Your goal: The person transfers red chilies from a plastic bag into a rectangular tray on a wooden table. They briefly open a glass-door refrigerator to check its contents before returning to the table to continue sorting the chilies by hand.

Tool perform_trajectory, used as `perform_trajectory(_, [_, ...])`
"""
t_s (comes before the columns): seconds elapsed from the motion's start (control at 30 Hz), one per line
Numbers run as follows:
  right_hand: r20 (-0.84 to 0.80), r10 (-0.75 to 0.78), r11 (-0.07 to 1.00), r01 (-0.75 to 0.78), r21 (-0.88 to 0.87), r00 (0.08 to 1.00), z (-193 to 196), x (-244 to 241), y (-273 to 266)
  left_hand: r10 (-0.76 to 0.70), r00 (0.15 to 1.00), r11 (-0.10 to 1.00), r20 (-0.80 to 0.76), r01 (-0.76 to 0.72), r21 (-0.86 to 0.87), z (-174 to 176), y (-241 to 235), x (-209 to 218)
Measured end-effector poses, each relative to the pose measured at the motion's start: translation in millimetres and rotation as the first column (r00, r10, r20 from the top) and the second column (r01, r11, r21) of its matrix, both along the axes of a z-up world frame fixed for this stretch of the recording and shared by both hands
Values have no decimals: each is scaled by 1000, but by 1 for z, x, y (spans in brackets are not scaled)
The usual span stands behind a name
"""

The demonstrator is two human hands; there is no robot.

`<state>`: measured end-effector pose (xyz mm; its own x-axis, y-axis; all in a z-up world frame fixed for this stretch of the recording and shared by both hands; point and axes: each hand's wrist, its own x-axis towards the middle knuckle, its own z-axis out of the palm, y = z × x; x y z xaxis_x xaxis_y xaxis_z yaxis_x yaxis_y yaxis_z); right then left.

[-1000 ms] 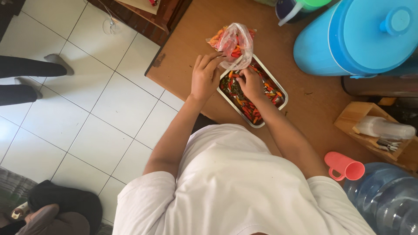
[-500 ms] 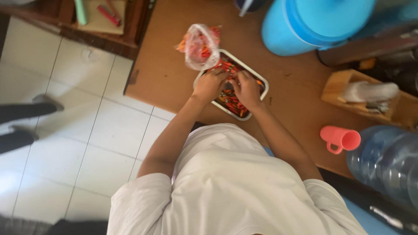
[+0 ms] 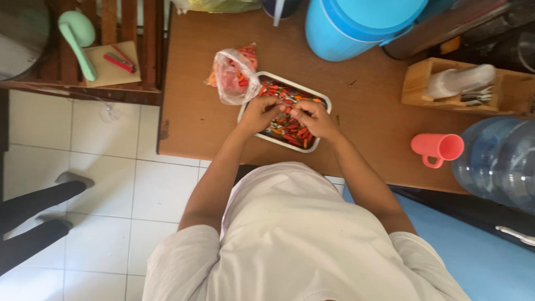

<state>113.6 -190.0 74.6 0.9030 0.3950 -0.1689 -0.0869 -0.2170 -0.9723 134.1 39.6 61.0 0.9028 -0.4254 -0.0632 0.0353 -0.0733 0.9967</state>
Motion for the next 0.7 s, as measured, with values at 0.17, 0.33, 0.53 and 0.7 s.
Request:
perform_trajectory(0.17, [-191,-26,791,137,596,981,3,-10,23,-103,992,949,-69,77,-306,-1,11,6])
perform_trajectory(0.33, [-402,-49,522,367,770,914,-20,-11,51,63,997,966,34,-53,-253,16,45,20])
perform_trajectory(0.53, [-608,-338,397,694,600,719,-75,-21,27,225,850,923,476,-343,176,38,96,41])
perform_trajectory(0.7, [-409,-670,627,767,133,619,-95,-41,39,137,604,834,785,-498,237,50,95,45])
